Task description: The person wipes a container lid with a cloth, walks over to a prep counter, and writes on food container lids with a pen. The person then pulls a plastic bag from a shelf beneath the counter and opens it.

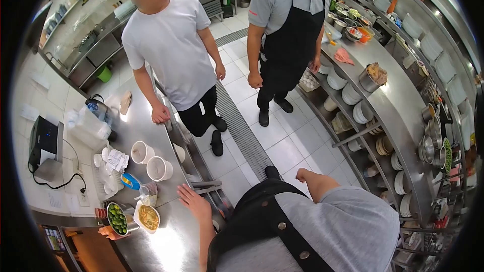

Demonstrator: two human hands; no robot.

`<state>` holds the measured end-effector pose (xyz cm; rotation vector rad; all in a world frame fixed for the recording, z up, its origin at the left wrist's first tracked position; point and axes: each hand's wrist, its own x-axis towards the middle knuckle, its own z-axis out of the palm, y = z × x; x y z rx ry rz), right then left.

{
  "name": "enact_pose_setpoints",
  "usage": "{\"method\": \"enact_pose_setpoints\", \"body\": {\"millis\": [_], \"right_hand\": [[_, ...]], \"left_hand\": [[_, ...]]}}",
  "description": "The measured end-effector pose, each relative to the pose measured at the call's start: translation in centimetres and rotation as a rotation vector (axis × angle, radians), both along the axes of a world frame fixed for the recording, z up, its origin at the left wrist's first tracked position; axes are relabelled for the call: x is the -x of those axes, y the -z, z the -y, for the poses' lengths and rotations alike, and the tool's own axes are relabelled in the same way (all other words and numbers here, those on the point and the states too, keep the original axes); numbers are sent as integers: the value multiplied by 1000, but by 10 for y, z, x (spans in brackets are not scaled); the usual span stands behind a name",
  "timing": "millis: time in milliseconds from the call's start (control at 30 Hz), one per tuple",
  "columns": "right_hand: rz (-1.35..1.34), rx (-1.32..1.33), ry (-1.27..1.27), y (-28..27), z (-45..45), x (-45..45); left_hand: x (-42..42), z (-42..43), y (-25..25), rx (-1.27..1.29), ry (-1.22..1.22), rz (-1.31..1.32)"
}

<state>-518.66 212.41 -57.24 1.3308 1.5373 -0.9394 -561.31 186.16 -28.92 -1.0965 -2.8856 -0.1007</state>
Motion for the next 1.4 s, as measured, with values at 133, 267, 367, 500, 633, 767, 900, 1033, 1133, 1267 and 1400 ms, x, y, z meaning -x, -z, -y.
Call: {"method": "enact_pose_setpoints", "body": {"millis": [133,267,367,500,633,767,900,1033,1133,1267,1400], "right_hand": [[-96,-2,-53,-3,-9,20],[-231,-115,-488,37,-49,55],[-387,-436,-337,-18,-51,101],[-550,-492,-308,-47,-40,147],[-654,-371,-268,-69,-22,161],[-431,-240,-455,-69,-26,143],[-194,-155,-493,-44,-33,104],[-160,0,-621,-39,-39,74],[-202,65,-547,-7,-37,54],[-288,53,-664,-11,-36,59],[-320,-50,-474,-6,-33,64]], "left_hand": [[-5,-1,-7,-19,-9,39],[-1,1,0,-39,-16,52],[-3,2,-4,-61,-6,56],[-1,2,-4,-68,-18,71],[2,2,3,-20,-22,16],[-4,-3,-19,-7,-39,103],[0,1,-15,-6,-21,123],[-1,2,-11,-16,-9,112],[2,0,-2,-30,3,70],[3,1,-1,-50,-5,68],[3,-2,-5,15,-3,116]]}}
